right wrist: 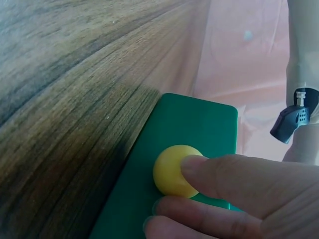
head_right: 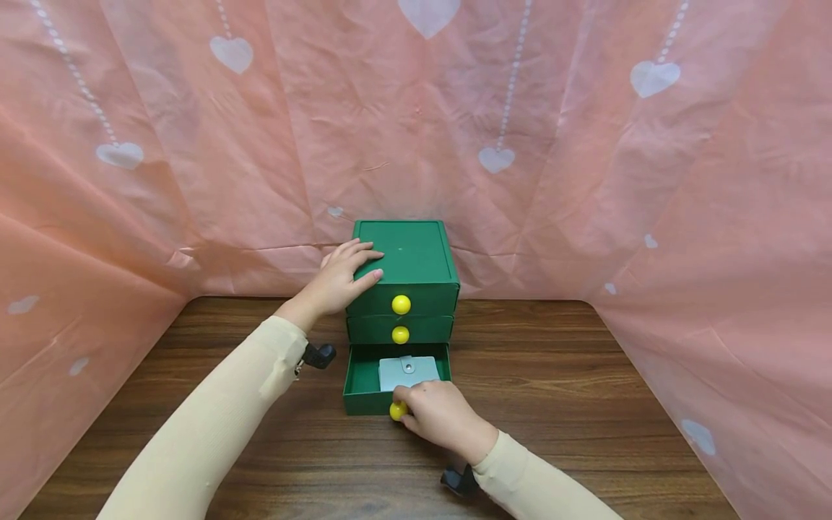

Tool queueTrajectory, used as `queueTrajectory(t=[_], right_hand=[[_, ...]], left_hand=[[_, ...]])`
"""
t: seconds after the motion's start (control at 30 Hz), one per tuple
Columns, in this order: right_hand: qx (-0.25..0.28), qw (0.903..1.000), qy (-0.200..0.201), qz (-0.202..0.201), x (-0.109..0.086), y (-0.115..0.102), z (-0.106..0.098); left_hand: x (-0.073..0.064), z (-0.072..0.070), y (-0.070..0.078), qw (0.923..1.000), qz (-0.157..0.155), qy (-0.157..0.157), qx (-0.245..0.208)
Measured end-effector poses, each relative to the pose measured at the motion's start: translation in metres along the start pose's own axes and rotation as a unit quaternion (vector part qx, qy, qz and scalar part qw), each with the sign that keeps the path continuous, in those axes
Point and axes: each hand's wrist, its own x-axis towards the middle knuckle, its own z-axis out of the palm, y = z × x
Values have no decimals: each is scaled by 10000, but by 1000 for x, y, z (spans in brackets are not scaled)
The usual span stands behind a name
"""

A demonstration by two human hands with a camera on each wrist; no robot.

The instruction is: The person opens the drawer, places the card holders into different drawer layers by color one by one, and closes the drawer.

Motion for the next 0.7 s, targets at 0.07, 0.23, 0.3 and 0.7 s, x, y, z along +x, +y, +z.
queueTrajectory(t=[0.07, 0.23, 0.3, 0.7], right_hand=[[8, 10000, 10, -1, 0, 1, 0], [39, 10000, 3, 10, 1, 2, -1], [57, 10000, -11, 13, 1, 3, -1], [17, 10000, 68, -62, 0, 4, 0]], left_hand=[[0, 0, 0, 10000, -8, -5, 2], [0, 0, 1, 10000, -21, -22, -1], [0, 0, 0, 10000, -21, -22, -6], [1, 1, -1, 10000, 27, 0, -31]])
